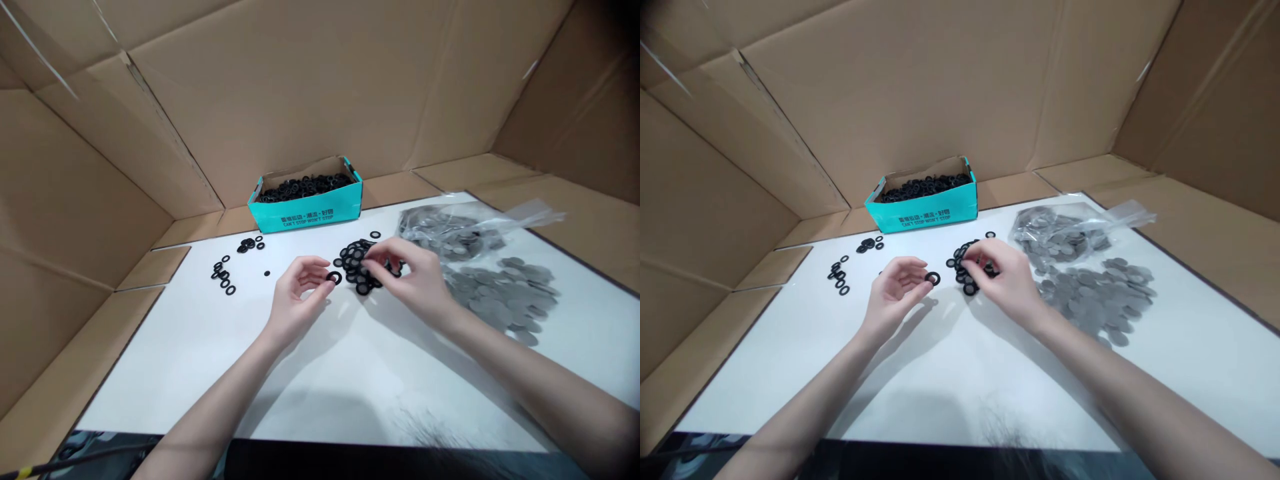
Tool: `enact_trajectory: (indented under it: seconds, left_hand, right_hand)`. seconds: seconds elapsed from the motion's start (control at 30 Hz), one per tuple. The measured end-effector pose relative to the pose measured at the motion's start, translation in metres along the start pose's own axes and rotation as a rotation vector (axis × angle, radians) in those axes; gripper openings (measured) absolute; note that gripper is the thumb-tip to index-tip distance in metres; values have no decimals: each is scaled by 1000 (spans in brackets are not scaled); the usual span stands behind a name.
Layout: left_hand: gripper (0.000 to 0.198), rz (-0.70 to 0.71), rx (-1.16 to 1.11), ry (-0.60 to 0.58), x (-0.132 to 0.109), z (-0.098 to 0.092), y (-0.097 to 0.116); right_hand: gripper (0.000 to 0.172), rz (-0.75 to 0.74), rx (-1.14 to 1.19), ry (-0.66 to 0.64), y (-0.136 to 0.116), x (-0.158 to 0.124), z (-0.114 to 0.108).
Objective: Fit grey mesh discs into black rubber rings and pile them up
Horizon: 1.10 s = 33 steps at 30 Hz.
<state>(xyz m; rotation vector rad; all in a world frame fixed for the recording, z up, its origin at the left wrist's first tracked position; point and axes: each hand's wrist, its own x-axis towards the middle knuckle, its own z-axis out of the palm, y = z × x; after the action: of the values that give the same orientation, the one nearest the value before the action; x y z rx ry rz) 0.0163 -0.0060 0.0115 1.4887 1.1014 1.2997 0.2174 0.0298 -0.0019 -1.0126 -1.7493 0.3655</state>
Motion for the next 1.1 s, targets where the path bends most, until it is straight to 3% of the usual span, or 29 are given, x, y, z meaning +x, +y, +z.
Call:
enact_trajectory:
  seconds: [0.07,0.13,0.2,0.27,0.5,0.63,0.87,0.97,1.1]
  left_hand:
    - [24,-1,16,18,1,-1,0]
    - [23,0,36,23,1,-1,0]
    - [22,5,56,22,0,-2,0]
    - [21,14,71,9,0,-3,1]
    - [18,22,112,-52,-2,-2,0]
    - [11,29,159,-94,-3,-1,1]
    - [7,18,188,-136,-3,-2,1]
    - [7,45,201,-147,-3,-2,-1]
    - [8,62,220,-148,-2,-3,-3]
  right_hand:
    - [5,193,30,115,14,11,-3]
    - [27,320,159,180,28,20,-5]
    - [45,379,219,186,37,23,-7]
    - [52,392,222,160,41,22,-10]
    - [17,377,108,124,25,18,-25]
    - [17,383,-84,6,14,21,-38]
    - [17,366,-574,-412,27,1,-86]
    - [14,393,-684,-452,40,-10,-99]
    - [12,358,-707,-462,45,-17,-100]
